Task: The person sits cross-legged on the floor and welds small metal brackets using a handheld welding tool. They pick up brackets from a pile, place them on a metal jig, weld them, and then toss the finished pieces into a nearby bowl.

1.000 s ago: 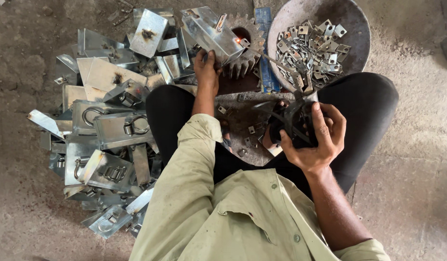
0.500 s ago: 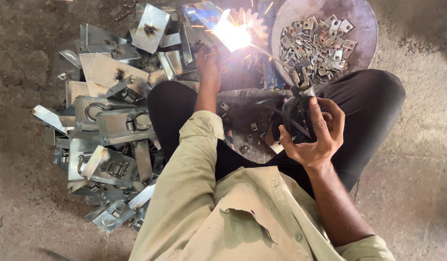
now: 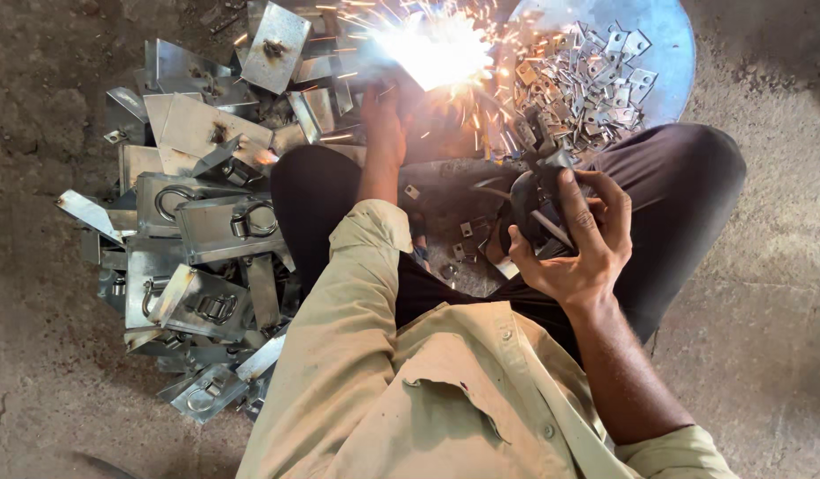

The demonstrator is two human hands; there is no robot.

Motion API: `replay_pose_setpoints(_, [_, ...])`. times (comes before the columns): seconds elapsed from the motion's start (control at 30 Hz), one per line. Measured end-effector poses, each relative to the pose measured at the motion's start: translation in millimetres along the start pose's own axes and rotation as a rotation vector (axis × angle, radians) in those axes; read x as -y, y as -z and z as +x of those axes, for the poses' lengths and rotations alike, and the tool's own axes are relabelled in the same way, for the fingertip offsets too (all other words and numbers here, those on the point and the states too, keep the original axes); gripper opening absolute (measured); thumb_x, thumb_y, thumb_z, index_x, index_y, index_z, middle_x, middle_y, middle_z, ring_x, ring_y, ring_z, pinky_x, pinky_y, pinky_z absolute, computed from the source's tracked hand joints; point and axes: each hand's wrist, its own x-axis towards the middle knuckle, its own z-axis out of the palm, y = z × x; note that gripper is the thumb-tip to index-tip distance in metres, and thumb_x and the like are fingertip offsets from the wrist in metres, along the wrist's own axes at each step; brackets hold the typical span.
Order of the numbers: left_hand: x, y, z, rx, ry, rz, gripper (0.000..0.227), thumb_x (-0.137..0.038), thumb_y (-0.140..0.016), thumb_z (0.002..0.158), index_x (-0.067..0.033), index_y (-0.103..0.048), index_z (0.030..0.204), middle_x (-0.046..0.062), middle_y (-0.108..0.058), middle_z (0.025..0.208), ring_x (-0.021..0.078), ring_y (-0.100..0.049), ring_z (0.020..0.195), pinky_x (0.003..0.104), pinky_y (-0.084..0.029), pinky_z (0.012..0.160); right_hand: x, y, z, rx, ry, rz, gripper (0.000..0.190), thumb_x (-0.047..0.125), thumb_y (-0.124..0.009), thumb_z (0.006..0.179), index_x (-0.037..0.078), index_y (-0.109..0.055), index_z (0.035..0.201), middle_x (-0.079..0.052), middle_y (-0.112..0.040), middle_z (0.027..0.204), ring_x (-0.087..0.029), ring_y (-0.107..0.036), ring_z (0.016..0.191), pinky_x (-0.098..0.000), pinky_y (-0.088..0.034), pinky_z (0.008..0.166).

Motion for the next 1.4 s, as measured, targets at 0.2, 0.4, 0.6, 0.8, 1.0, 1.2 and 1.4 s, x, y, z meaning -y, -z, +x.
replay_pose_setpoints(0.2, [-7.2, -5.4, -9.5, -0.044, -0.028, 0.008, 0.047, -0.022, -0.067, 0.092, -0.0145, -0.051, 0.135, -0.006, -0.06, 0.117, 0.012, -0.06, 0.104, 0.037, -0.054, 0.076, -0.8, 2.6, 2.3, -0.002, -0.004, 0.01, 0.074, 0.018, -0.086, 0.079, 0.004, -0.061, 0.148, -0.02, -0.056, 0.136, -0.029, -0.071, 0.102, -0.0357, -0.063, 0.083])
replay_pose_setpoints(0.4, [2.7, -0.6, 2.7, 0.06, -0.107, -0.109, 0.038, -0.019, -0.072, 0.091, -0.0153, -0.057, 0.126, 0.003, -0.066, 0.096, 0.0103, -0.057, 0.073, 0.025, -0.042, 0.056, -2.7, 4.2, 0.1, 0.013, -0.005, -0.027, 0.077, 0.018, -0.086, 0.076, 0.005, -0.061, 0.147, -0.02, -0.056, 0.135, -0.031, -0.069, 0.106, -0.0363, -0.063, 0.086])
replay_pose_setpoints(0.6, [24.9, 16.8, 29.1, 0.135, -0.198, -0.144, 0.022, -0.022, -0.075, 0.1, -0.0092, -0.059, 0.107, -0.001, -0.055, 0.084, 0.0085, -0.047, 0.064, 0.026, -0.034, 0.048, -31.2, -11.0, -11.1, -0.173, 0.017, 0.01, 0.075, 0.032, -0.086, 0.087, 0.004, -0.059, 0.15, -0.021, -0.053, 0.136, -0.03, -0.065, 0.111, -0.0429, -0.063, 0.085])
replay_pose_setpoints(0.8, [44.8, 32.5, 45.9, -0.032, -0.382, 0.147, 0.026, -0.022, -0.072, 0.101, -0.0053, -0.065, 0.12, -0.001, -0.064, 0.107, 0.009, -0.061, 0.088, 0.027, -0.054, 0.072, -93.6, -6.8, -4.1, -0.505, 0.008, -0.114, 0.085, 0.048, -0.078, 0.087, 0.008, -0.048, 0.155, -0.019, -0.052, 0.142, -0.036, -0.063, 0.123, -0.0533, -0.062, 0.091])
replay_pose_setpoints(1.0, [28.7, 22.1, 27.3, -0.044, -0.302, 0.277, 0.023, -0.021, -0.063, 0.102, -0.0049, -0.06, 0.118, 0.005, -0.066, 0.092, 0.0121, -0.057, 0.067, 0.028, -0.045, 0.052, -122.5, -8.0, 1.1, -0.466, -0.11, -0.169, 0.088, 0.045, -0.075, 0.103, 0.008, -0.024, 0.165, -0.021, -0.039, 0.156, -0.037, -0.054, 0.139, -0.0512, -0.056, 0.109])
replay_pose_setpoints(1.2, [-8.9, -15.2, -30.0, -0.031, -0.239, 0.276, 0.021, -0.021, -0.062, 0.101, -0.005, -0.054, 0.112, 0.006, -0.065, 0.079, 0.0119, -0.05, 0.048, 0.03, -0.039, 0.04, -139.7, -11.9, -9.6, -0.409, -0.19, 0.189, 0.087, 0.037, -0.077, 0.107, 0.004, -0.021, 0.165, -0.019, -0.046, 0.15, -0.024, -0.066, 0.117, -0.0327, -0.061, 0.095])
replay_pose_setpoints(1.4, [-96.8, -37.2, -64.6, 0.092, -0.282, 0.161, 0.025, -0.018, -0.071, 0.102, -0.0021, -0.056, 0.114, 0.001, -0.054, 0.073, 0.0098, -0.047, 0.047, 0.029, -0.035, 0.039, -131.1, -7.3, -7.7, -0.413, -0.256, 0.317, 0.086, 0.037, -0.082, 0.109, 0.004, -0.024, 0.163, -0.013, -0.05, 0.138, -0.02, -0.064, 0.114, -0.0294, -0.061, 0.094])
